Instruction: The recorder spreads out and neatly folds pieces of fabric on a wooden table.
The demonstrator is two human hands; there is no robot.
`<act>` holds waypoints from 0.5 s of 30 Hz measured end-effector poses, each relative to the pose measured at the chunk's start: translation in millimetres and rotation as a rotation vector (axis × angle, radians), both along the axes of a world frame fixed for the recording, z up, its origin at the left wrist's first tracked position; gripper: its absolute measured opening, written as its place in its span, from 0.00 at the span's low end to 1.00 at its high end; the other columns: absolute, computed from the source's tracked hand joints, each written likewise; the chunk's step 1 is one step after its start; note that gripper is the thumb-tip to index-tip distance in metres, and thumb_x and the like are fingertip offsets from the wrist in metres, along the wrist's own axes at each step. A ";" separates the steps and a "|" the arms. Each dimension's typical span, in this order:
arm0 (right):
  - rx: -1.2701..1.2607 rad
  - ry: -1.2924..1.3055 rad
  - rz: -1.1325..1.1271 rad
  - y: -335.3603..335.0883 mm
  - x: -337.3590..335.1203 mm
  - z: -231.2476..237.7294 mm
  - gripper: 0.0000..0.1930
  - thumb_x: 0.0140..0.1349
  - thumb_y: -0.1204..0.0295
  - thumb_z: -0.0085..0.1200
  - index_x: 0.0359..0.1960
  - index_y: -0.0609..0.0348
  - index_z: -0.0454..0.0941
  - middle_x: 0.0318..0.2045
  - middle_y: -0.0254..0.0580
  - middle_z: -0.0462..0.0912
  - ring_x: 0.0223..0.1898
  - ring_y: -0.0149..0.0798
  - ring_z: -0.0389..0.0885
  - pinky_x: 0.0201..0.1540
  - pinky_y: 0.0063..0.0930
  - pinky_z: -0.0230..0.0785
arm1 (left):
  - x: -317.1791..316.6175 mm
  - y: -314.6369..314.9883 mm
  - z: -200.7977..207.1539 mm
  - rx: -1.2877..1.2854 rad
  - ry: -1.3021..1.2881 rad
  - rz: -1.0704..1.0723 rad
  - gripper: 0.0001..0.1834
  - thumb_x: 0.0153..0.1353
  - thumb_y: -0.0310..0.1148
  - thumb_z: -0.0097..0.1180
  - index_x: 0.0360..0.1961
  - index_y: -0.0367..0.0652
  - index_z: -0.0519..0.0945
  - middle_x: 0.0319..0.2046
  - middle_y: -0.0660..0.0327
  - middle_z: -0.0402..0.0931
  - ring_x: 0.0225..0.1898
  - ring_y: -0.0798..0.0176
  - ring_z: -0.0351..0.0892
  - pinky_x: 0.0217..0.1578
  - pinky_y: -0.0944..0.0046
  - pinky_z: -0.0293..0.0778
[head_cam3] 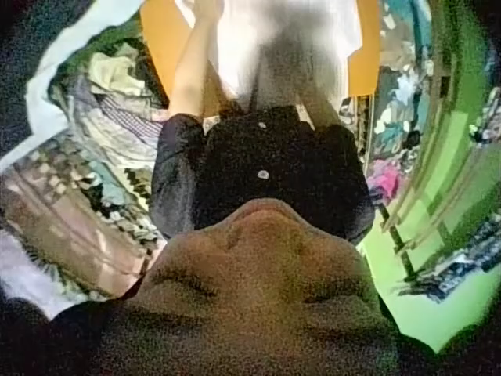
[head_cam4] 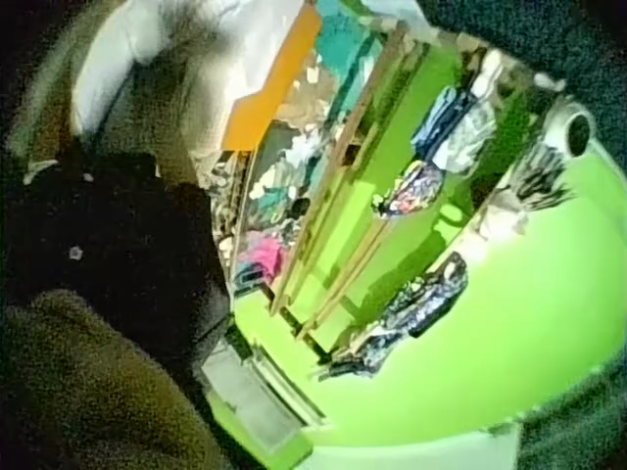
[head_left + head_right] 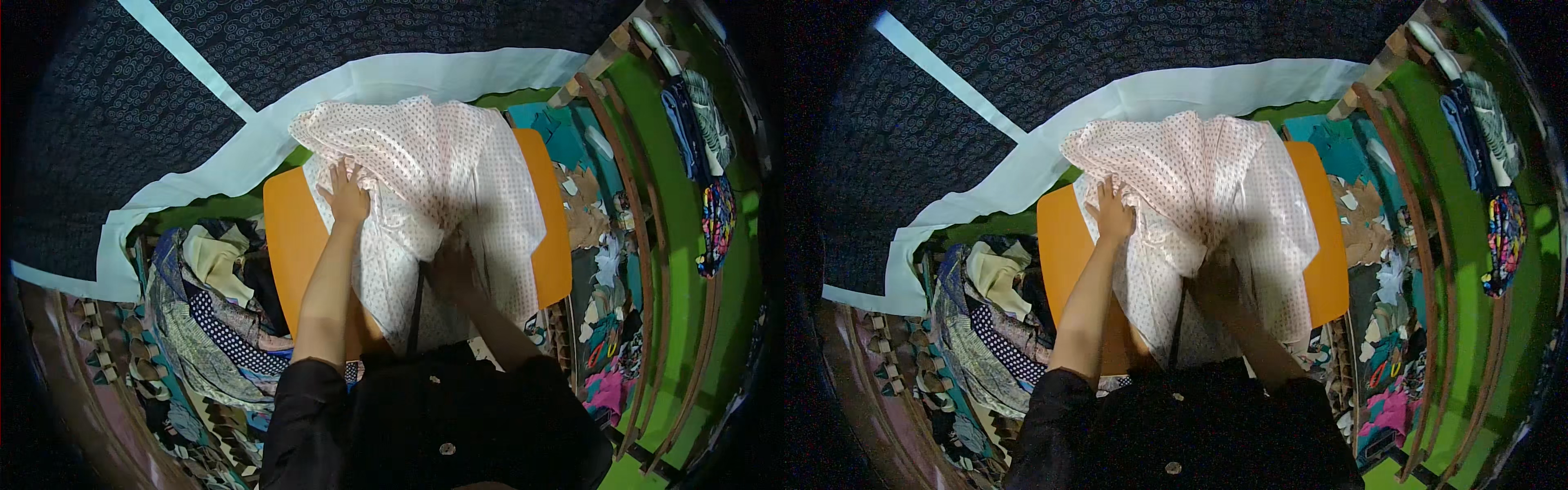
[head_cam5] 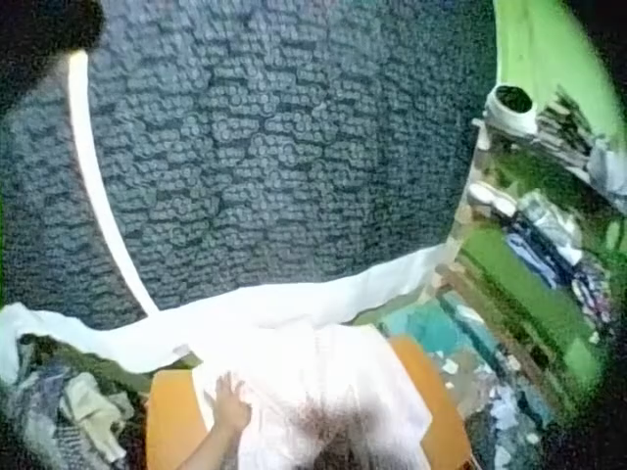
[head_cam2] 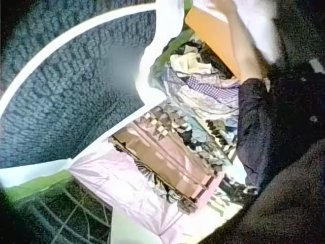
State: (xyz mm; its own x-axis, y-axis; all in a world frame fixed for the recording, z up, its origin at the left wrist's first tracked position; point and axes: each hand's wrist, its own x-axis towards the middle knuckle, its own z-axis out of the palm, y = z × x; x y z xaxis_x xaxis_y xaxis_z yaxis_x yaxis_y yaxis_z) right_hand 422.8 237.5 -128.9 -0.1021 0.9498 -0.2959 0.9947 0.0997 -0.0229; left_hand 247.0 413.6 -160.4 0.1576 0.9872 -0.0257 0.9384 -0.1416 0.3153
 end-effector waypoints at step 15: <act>-0.003 0.980 -0.393 114.8 88.7 -50.1 0.19 0.64 0.63 0.37 0.44 0.65 0.72 0.35 0.48 0.78 0.36 0.38 0.75 0.41 0.29 0.66 | 8.7 -146.3 3.5 0.140 -0.629 0.247 0.33 0.48 0.25 0.43 0.60 0.41 0.58 0.62 0.47 0.47 0.64 0.46 0.42 0.58 0.44 0.32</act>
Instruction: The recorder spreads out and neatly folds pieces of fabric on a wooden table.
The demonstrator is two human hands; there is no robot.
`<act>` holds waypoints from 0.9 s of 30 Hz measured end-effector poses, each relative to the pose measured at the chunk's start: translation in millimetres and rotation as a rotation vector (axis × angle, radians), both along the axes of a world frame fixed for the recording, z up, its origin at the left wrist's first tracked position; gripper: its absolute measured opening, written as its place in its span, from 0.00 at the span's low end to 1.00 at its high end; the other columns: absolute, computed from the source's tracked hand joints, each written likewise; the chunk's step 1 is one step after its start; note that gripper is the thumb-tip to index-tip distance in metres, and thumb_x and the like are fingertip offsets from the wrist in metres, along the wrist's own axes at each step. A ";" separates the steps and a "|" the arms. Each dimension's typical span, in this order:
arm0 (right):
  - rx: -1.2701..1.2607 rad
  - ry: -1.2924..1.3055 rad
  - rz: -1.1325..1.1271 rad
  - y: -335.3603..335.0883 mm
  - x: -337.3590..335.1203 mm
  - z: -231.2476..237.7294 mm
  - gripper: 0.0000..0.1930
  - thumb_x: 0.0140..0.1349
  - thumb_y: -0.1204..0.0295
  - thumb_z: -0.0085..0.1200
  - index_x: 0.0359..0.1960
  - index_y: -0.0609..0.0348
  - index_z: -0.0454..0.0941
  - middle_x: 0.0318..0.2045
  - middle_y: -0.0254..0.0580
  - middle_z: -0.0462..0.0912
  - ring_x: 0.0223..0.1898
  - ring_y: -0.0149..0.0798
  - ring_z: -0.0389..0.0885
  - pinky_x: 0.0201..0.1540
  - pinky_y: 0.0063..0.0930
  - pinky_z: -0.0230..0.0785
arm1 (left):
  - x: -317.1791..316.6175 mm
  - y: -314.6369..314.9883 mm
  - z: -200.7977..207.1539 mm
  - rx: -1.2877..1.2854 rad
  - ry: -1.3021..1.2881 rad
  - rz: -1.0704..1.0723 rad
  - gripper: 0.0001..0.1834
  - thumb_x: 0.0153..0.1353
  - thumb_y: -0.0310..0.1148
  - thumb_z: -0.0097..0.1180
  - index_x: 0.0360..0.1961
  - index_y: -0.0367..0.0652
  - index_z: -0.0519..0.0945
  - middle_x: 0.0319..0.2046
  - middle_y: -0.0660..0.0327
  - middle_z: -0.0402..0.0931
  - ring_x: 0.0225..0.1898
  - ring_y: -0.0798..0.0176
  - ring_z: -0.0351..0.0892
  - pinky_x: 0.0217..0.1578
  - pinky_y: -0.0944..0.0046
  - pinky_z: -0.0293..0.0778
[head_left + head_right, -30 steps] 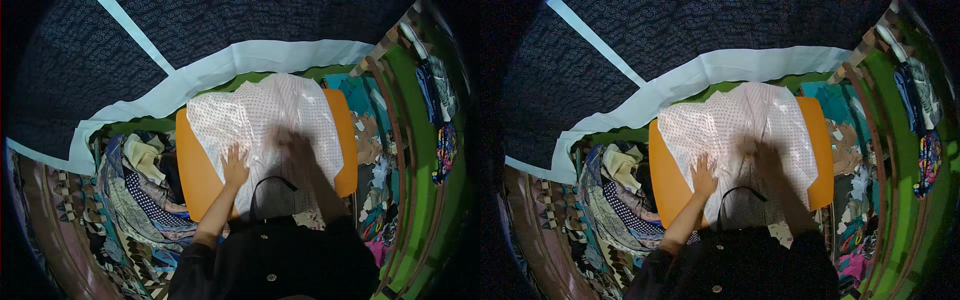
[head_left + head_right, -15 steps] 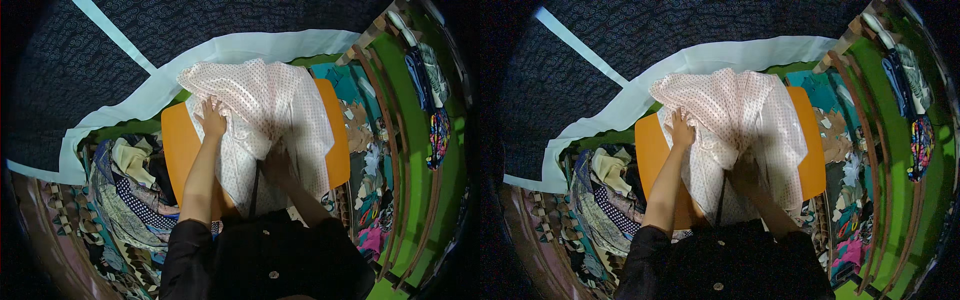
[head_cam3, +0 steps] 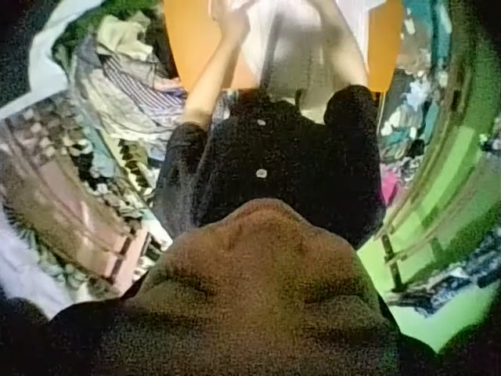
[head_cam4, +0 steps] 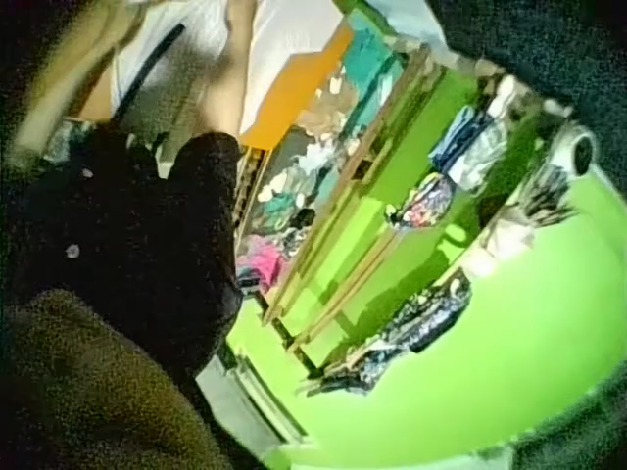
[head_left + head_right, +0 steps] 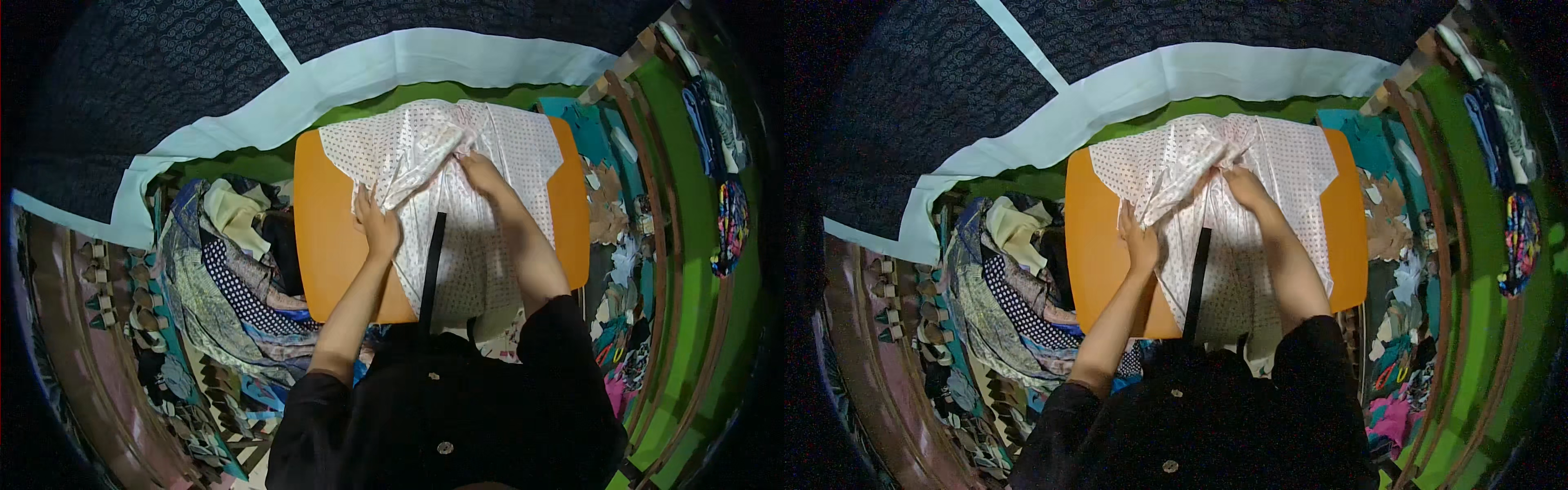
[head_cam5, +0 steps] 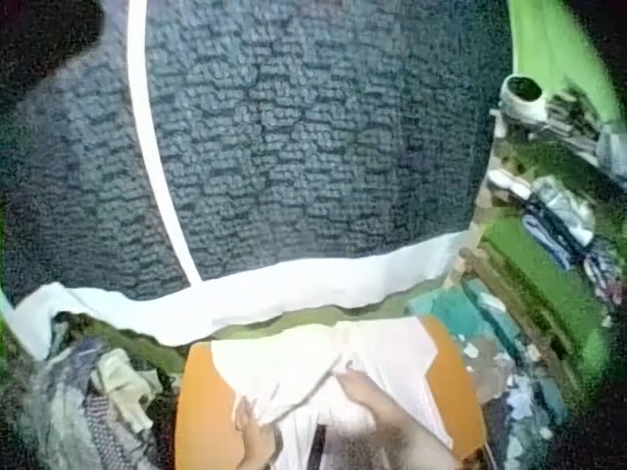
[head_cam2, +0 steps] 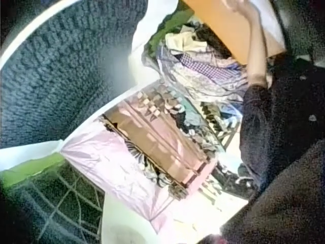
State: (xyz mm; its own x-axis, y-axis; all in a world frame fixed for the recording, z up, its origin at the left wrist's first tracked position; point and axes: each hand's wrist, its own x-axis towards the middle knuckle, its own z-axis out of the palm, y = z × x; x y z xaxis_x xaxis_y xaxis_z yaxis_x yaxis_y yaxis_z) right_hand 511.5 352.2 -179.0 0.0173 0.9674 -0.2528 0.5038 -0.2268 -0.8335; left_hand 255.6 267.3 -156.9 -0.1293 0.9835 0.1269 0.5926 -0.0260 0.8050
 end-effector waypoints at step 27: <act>-0.150 -0.635 0.057 -283.9 -5.7 12.2 0.31 0.59 0.56 0.42 0.64 0.37 0.48 0.66 0.46 0.43 0.61 0.55 0.55 0.60 0.65 0.32 | -83.5 -67.9 -46.1 -0.064 0.818 -0.056 0.23 0.52 0.31 0.47 0.51 0.42 0.65 0.57 0.54 0.60 0.61 0.55 0.55 0.56 0.32 0.39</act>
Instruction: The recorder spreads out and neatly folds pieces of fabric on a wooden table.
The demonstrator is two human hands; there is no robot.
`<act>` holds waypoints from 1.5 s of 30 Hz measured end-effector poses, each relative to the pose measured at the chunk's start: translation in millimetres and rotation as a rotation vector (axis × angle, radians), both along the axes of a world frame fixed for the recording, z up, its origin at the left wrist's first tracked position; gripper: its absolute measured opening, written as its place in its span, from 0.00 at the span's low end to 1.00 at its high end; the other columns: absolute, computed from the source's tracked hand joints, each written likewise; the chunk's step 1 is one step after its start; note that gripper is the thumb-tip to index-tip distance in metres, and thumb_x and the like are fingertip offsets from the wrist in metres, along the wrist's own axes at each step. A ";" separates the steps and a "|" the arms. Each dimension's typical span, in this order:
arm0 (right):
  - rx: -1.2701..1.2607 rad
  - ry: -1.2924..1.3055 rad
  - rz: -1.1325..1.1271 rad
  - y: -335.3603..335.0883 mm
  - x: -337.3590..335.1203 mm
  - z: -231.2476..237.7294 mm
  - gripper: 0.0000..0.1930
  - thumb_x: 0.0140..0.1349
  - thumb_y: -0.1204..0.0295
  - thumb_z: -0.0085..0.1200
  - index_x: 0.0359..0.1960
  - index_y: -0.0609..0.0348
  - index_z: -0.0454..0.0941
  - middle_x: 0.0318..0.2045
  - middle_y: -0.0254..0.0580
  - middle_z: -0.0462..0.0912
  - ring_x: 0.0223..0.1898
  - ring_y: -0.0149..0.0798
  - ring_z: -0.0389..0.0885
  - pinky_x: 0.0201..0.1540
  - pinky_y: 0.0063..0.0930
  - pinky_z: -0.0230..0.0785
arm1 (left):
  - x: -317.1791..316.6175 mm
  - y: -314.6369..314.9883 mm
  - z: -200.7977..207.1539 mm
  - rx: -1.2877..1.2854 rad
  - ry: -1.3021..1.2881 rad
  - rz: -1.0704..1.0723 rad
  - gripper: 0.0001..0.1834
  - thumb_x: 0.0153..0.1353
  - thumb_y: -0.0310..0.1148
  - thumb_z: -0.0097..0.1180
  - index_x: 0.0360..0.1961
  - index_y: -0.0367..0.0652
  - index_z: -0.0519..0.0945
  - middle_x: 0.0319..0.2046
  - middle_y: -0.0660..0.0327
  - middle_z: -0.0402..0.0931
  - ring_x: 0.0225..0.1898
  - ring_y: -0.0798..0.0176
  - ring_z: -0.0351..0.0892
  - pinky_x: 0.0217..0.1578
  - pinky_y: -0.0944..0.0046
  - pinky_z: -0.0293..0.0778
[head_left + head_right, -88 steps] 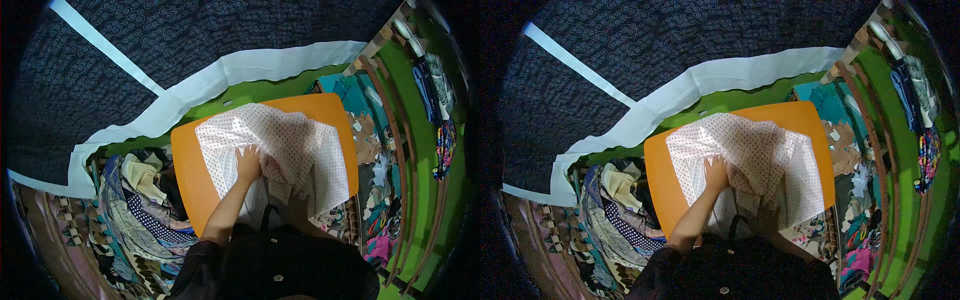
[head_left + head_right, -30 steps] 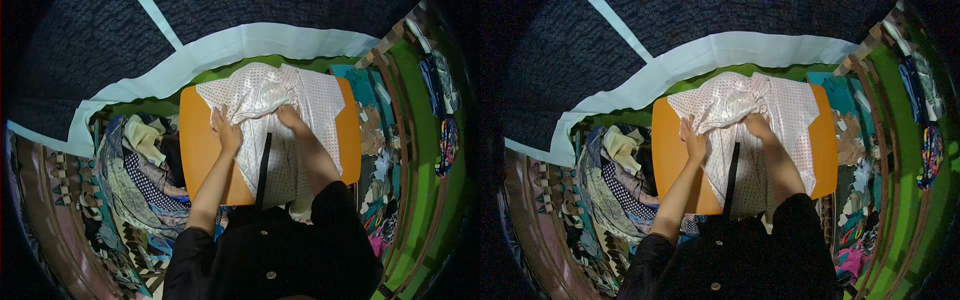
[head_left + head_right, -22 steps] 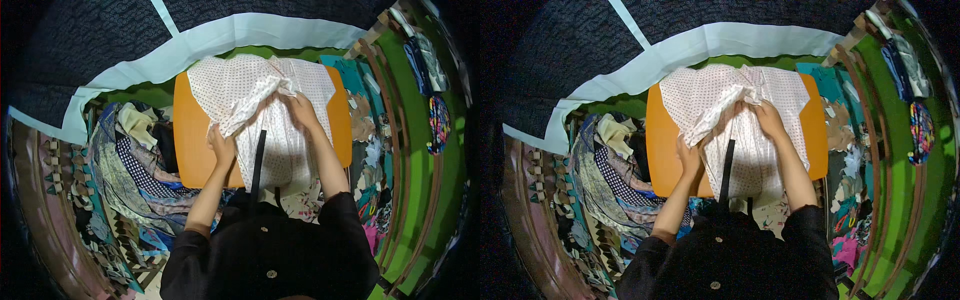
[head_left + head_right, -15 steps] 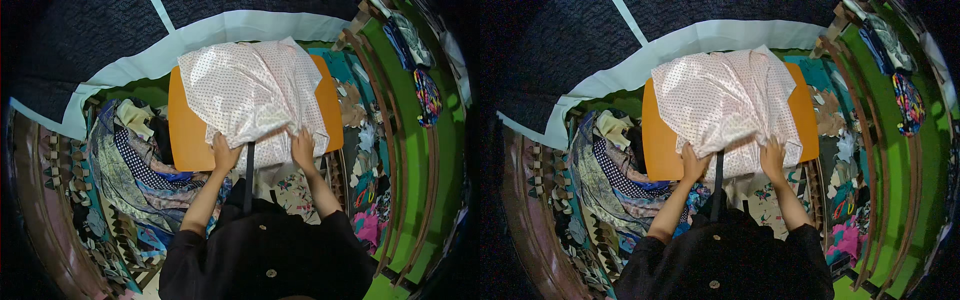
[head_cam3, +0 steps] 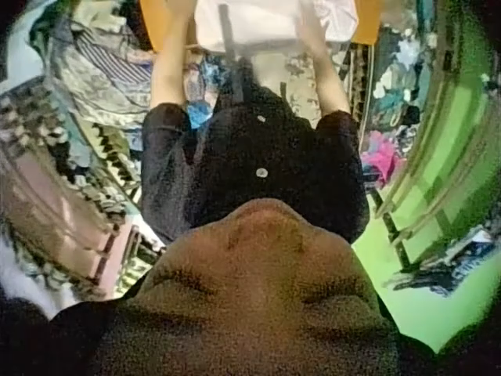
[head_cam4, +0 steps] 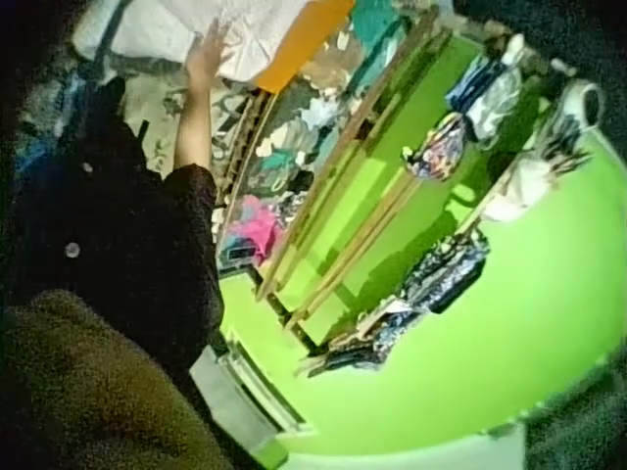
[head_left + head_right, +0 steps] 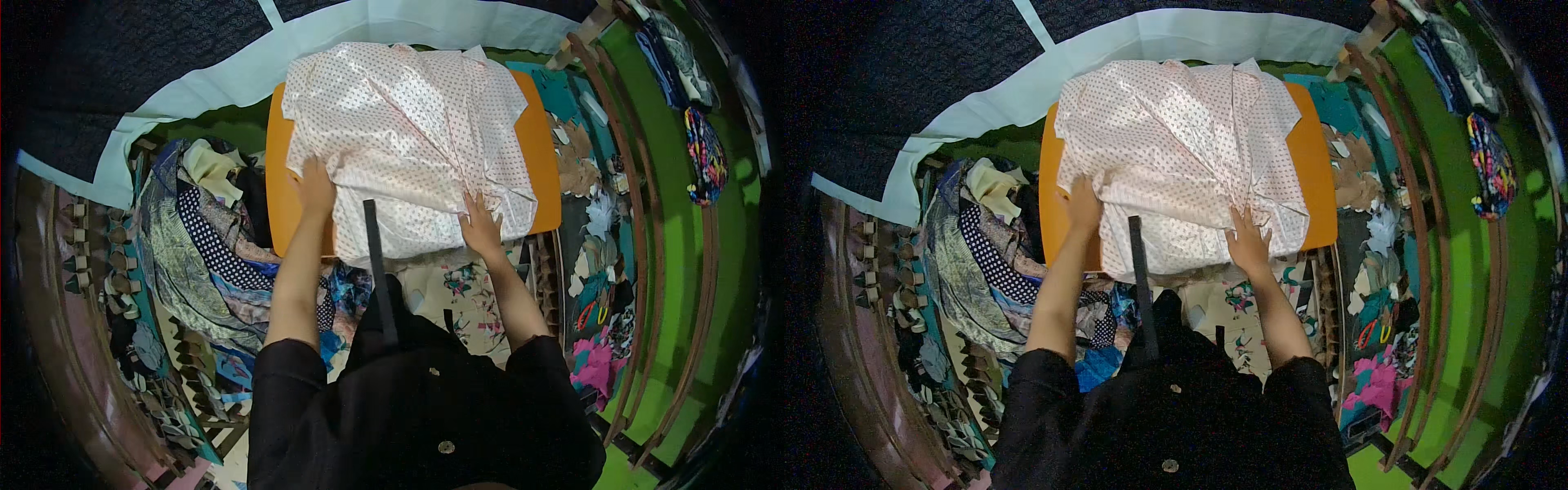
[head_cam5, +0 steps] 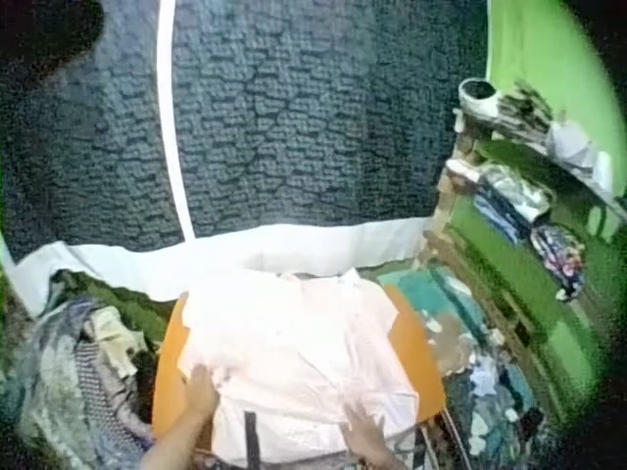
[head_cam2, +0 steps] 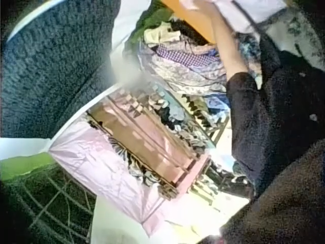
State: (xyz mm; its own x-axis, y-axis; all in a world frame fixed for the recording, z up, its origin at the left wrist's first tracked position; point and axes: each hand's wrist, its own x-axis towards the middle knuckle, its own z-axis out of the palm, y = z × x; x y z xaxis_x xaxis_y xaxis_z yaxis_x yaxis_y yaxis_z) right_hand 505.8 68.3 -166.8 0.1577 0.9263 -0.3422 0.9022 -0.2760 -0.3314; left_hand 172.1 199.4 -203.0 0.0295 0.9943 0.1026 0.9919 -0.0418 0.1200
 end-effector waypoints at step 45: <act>0.424 -0.033 0.396 5.9 3.2 -15.4 0.18 0.55 0.69 0.46 0.49 0.57 0.70 0.47 0.50 0.72 0.46 0.52 0.71 0.48 0.48 0.62 | -22.3 -93.3 10.0 -0.145 -0.469 -0.144 0.32 0.40 0.28 0.57 0.48 0.34 0.57 0.60 0.39 0.42 0.60 0.35 0.48 0.57 0.37 0.45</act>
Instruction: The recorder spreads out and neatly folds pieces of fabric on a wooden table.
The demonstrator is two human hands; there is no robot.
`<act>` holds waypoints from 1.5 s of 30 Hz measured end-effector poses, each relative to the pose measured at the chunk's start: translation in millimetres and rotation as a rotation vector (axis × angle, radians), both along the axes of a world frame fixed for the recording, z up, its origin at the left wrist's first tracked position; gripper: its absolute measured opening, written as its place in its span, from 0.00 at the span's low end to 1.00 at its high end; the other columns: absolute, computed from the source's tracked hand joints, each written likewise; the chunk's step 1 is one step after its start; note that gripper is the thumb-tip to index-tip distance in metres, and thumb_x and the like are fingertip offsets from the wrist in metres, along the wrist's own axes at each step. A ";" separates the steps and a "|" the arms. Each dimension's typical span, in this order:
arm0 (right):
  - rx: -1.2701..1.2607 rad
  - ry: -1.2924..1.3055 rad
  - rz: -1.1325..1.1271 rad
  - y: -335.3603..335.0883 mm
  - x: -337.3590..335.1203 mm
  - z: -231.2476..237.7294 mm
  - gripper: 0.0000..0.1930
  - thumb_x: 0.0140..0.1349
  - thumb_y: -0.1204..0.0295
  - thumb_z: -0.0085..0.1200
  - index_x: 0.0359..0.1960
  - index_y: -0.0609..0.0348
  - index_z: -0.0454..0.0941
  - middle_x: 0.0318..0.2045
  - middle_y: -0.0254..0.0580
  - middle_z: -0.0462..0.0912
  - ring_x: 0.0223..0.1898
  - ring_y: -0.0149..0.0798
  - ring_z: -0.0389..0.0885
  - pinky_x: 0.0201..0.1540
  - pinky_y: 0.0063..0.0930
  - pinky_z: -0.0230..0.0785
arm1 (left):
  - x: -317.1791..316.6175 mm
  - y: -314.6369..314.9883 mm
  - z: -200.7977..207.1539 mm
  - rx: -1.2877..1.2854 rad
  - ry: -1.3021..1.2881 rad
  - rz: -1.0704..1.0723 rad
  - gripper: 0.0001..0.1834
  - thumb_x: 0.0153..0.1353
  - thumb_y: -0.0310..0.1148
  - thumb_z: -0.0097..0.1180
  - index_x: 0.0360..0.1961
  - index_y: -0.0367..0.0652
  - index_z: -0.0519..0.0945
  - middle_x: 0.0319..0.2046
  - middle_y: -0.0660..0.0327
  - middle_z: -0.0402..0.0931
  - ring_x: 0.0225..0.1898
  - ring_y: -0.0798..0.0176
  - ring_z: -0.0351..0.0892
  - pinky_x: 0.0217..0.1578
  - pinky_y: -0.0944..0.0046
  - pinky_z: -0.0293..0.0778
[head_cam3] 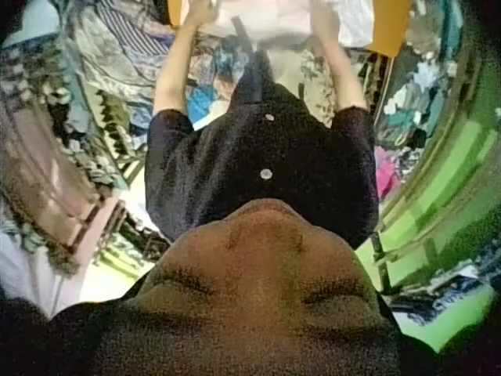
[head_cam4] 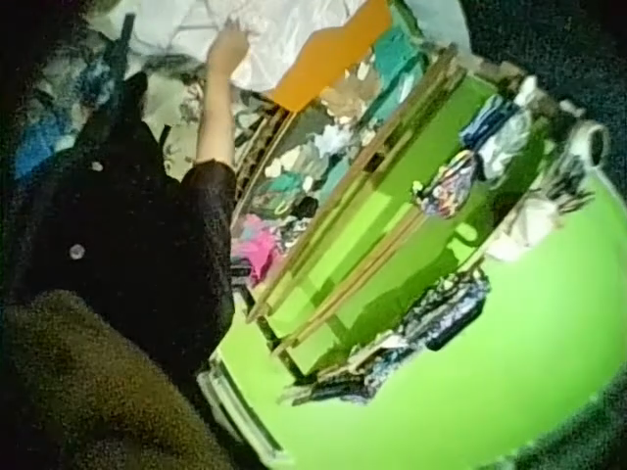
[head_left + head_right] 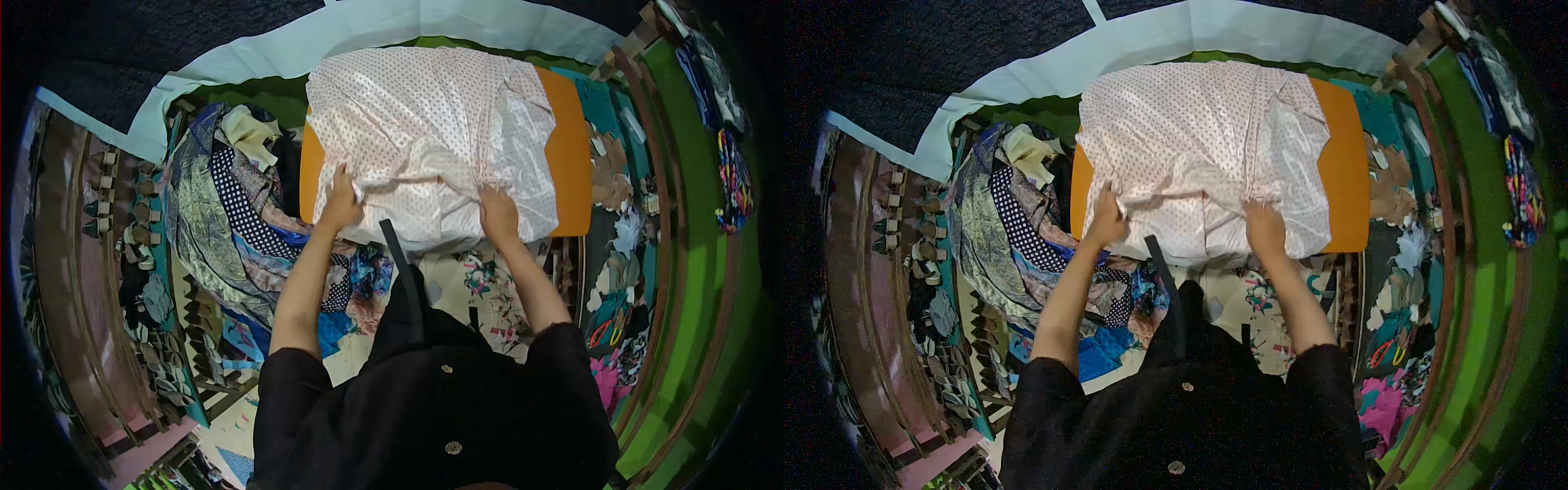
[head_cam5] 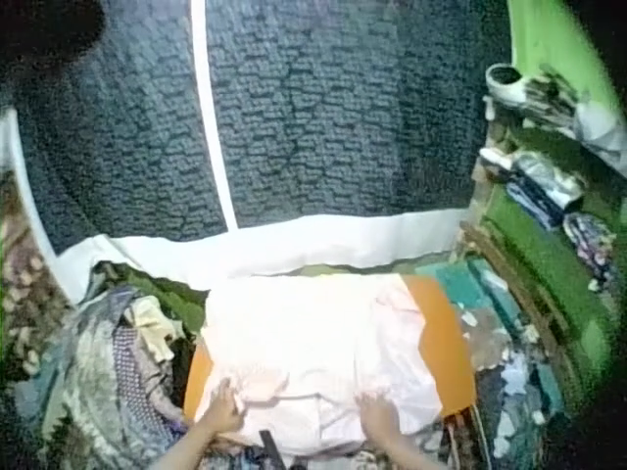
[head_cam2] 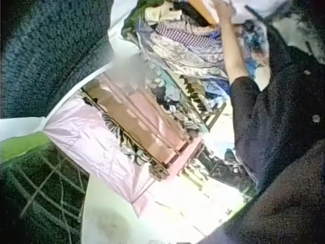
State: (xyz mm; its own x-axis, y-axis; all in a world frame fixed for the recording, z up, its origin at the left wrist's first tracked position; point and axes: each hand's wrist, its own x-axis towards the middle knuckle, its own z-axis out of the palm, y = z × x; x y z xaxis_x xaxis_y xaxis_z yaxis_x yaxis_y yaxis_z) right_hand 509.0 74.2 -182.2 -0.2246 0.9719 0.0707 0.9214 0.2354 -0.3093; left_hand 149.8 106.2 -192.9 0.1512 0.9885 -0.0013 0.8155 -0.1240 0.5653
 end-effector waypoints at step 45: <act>-0.452 -0.041 -0.473 51.5 19.0 15.6 0.39 0.54 0.47 0.46 0.65 0.36 0.42 0.67 0.43 0.36 0.67 0.54 0.34 0.59 0.67 0.25 | 31.5 53.0 13.7 -0.020 0.385 0.132 0.37 0.49 0.34 0.49 0.63 0.61 0.54 0.64 0.56 0.46 0.64 0.53 0.45 0.57 0.38 0.45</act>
